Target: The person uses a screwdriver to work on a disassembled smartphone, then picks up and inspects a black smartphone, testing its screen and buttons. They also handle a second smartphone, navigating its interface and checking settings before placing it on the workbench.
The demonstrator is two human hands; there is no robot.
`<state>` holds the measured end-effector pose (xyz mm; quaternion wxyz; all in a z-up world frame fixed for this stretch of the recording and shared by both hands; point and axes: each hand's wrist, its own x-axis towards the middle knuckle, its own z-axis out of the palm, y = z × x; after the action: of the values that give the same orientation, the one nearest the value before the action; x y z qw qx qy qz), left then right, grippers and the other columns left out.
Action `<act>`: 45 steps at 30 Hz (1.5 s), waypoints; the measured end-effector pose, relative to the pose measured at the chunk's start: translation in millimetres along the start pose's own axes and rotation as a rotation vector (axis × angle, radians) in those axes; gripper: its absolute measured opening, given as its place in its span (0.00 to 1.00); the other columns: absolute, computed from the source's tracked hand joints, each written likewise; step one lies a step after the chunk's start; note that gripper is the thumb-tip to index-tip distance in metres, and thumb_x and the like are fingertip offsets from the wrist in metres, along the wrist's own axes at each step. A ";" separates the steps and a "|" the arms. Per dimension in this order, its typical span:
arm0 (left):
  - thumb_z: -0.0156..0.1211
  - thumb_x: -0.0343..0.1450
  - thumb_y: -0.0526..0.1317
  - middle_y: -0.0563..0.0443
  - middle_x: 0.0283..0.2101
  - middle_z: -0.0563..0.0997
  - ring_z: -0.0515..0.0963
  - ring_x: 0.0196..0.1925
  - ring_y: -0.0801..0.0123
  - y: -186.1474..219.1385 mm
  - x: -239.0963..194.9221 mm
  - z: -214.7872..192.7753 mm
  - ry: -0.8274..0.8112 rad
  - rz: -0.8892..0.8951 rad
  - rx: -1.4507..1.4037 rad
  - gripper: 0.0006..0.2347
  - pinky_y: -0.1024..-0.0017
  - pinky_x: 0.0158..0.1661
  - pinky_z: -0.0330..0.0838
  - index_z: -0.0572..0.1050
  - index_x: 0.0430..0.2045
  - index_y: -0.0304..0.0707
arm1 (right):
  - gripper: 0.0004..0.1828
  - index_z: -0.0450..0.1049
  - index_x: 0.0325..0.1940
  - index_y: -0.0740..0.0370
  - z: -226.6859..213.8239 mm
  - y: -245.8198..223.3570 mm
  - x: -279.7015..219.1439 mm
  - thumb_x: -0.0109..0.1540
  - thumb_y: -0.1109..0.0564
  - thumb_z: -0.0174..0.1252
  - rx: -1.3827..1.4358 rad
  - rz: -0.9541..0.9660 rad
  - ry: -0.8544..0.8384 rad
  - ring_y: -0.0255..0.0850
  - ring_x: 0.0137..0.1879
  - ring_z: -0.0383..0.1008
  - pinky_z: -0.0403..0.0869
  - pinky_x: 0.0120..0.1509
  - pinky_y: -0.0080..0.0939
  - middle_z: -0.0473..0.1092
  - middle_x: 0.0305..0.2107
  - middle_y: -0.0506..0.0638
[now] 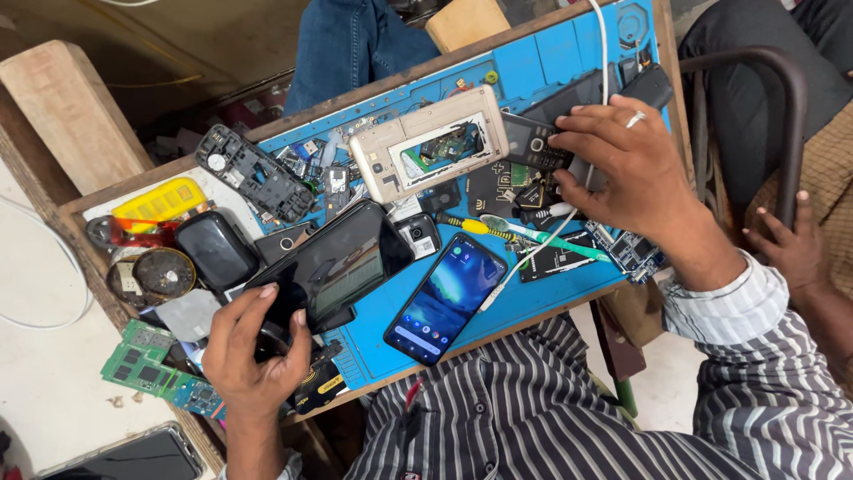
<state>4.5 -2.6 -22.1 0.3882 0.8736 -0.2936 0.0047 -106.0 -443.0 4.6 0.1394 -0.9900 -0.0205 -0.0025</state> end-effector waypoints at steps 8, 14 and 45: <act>0.71 0.64 0.29 0.38 0.46 0.81 0.83 0.43 0.54 1.6 0.2 0.7 -0.004 -0.011 0.013 0.19 0.66 0.42 0.78 0.75 0.50 0.34 | 0.18 0.79 0.51 0.59 -1.6 5.8 13.7 0.59 0.54 0.72 -0.070 -0.100 0.089 0.45 0.62 0.74 0.69 0.70 0.53 0.74 0.54 0.50; 0.70 0.66 0.30 0.39 0.48 0.80 0.83 0.46 0.55 2.2 -0.6 1.3 -0.005 -0.018 -0.005 0.19 0.68 0.42 0.78 0.75 0.51 0.34 | 0.16 0.79 0.52 0.58 -13.8 31.5 39.3 0.61 0.59 0.71 0.016 -0.139 0.017 0.50 0.65 0.73 0.70 0.67 0.50 0.73 0.59 0.52; 0.71 0.66 0.30 0.39 0.46 0.80 0.83 0.45 0.54 4.1 -3.0 0.1 -0.018 -0.029 0.024 0.19 0.66 0.43 0.77 0.75 0.50 0.33 | 0.16 0.82 0.45 0.58 17.9 -37.6 10.5 0.57 0.51 0.74 -0.002 0.083 0.069 0.47 0.40 0.72 0.68 0.43 0.46 0.71 0.34 0.48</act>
<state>-0.2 -3.3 -20.1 0.3750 0.8824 -0.2841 -0.0054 -97.1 -401.6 -2.1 0.1391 -0.9895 0.0252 -0.0309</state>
